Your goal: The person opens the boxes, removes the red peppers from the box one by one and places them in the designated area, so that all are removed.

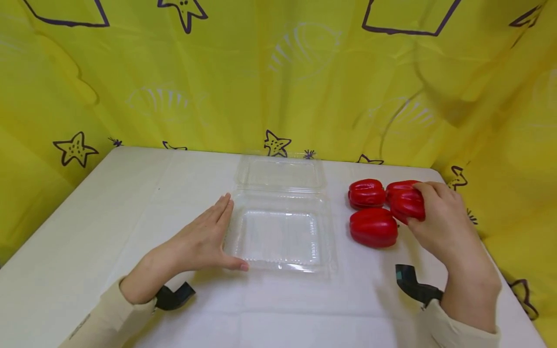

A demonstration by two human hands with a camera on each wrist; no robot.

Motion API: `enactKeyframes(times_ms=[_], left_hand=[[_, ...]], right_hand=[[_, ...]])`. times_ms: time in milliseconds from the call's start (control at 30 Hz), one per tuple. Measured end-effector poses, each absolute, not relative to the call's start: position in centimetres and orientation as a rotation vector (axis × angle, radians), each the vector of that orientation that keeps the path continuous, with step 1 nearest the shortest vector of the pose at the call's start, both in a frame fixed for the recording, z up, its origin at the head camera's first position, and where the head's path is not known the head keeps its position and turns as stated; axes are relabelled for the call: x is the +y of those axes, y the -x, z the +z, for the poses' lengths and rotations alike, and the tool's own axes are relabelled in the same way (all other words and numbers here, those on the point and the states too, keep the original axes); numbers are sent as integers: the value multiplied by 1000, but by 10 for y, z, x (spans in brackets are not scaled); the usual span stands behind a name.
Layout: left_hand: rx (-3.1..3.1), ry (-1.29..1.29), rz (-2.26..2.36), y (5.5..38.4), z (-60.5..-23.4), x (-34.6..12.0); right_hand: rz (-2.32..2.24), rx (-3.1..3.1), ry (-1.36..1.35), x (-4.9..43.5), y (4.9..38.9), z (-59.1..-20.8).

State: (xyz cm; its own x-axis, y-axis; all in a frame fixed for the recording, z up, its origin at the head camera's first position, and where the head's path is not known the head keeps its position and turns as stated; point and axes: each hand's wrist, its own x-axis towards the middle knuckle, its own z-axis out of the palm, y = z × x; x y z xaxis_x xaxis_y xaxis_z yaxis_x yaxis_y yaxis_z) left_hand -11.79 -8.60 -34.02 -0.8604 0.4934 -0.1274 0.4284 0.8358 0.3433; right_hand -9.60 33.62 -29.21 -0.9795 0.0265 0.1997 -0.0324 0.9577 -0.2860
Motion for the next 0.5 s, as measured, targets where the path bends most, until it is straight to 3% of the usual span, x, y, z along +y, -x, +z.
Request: enactKeyframes(times_ms=[500], left_hand=[[2811, -715, 457, 117, -341, -86]], right_hand=[[447, -3017, -19, 360, 105, -309]])
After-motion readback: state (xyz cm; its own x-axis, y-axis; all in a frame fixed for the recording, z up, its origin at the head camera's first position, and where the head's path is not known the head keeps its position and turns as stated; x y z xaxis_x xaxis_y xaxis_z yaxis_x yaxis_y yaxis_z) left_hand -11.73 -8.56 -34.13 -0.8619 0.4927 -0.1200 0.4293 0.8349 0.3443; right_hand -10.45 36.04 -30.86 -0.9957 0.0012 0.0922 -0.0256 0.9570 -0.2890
